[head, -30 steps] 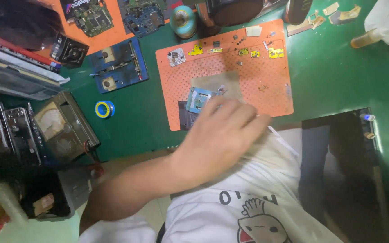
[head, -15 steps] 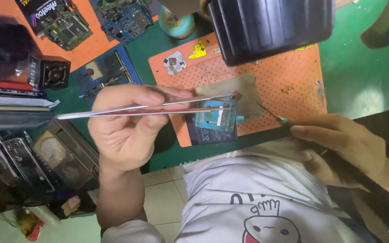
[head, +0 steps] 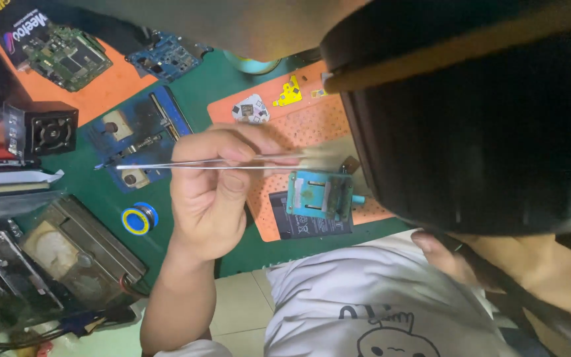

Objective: Technician repairing a mobile phone motherboard using a soldering iron, heat gun, and tweezers to replace components.

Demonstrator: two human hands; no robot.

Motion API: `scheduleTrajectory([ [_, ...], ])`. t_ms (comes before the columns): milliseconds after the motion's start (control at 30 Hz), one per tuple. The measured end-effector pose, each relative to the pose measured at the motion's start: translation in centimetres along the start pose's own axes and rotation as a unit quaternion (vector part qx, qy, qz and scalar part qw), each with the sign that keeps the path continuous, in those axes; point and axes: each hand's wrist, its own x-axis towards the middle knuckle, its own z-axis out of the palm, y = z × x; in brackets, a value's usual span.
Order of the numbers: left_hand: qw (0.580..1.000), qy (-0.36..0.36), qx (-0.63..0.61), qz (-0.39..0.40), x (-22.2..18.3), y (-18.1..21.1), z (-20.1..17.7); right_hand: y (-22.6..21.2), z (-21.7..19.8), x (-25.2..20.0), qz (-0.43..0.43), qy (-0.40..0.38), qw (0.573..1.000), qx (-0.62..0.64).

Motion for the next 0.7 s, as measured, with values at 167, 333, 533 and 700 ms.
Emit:
scheduleTrajectory([
  [167, 0.999, -0.004, -0.031, -0.019, -0.5, -1.2, 0.3, -1.4, -0.7, -0.5, 0.061, -0.149, 0.985, 0.063],
  [333, 0.998, -0.043, 0.052, -0.016, -0.3, -0.8, 0.7, -0.1, 0.9, -0.9, 0.01, -0.08, 0.996, 0.048],
  [533, 0.982, -0.074, 0.171, 0.042, -0.1, -1.3, 0.6, -0.2, 0.9, 1.2, 0.147, -0.119, 0.971, 0.147],
  [700, 0.975, -0.075, 0.19, 0.083, -0.2, -1.8, 0.9, -0.3, 1.1, 1.9, -0.131, 0.01, 0.991, 0.005],
])
